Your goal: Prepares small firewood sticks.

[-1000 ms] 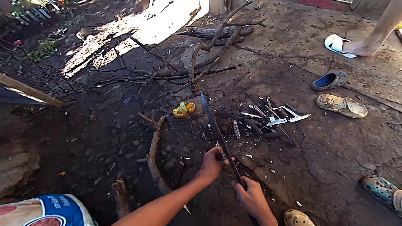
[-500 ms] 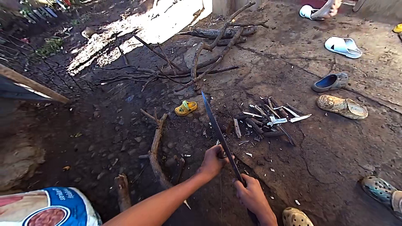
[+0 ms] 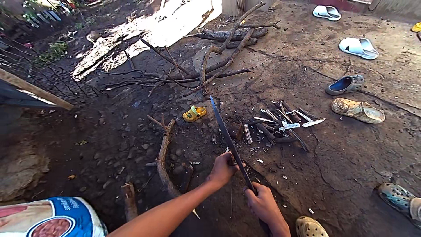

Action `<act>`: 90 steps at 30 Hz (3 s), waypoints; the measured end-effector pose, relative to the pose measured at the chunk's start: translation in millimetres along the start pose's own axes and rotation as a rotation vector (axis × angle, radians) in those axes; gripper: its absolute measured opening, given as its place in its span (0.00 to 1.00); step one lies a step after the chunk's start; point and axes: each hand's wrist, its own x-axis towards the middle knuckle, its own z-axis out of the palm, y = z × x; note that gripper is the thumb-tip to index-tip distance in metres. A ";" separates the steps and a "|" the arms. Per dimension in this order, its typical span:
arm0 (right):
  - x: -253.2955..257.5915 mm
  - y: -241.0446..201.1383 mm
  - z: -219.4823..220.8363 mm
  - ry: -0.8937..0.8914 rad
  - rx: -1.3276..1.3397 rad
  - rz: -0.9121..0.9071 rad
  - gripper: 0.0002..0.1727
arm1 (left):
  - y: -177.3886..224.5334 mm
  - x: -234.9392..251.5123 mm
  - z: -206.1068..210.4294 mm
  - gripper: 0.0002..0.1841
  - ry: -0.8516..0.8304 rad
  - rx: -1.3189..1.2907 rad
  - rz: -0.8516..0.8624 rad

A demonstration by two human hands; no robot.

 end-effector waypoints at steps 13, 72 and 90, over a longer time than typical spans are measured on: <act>-3.0 -4.6 -11.5 0.111 -0.053 -0.011 0.13 | -17.6 11.7 29.1 0.13 0.105 0.108 0.345; 10.4 5.2 -27.4 0.454 -0.125 0.063 0.15 | -133.0 56.2 -273.7 0.20 0.022 0.383 -0.684; 28.5 20.9 -31.4 0.405 -0.048 0.222 0.17 | -111.7 68.0 -252.7 0.19 0.029 0.503 -0.648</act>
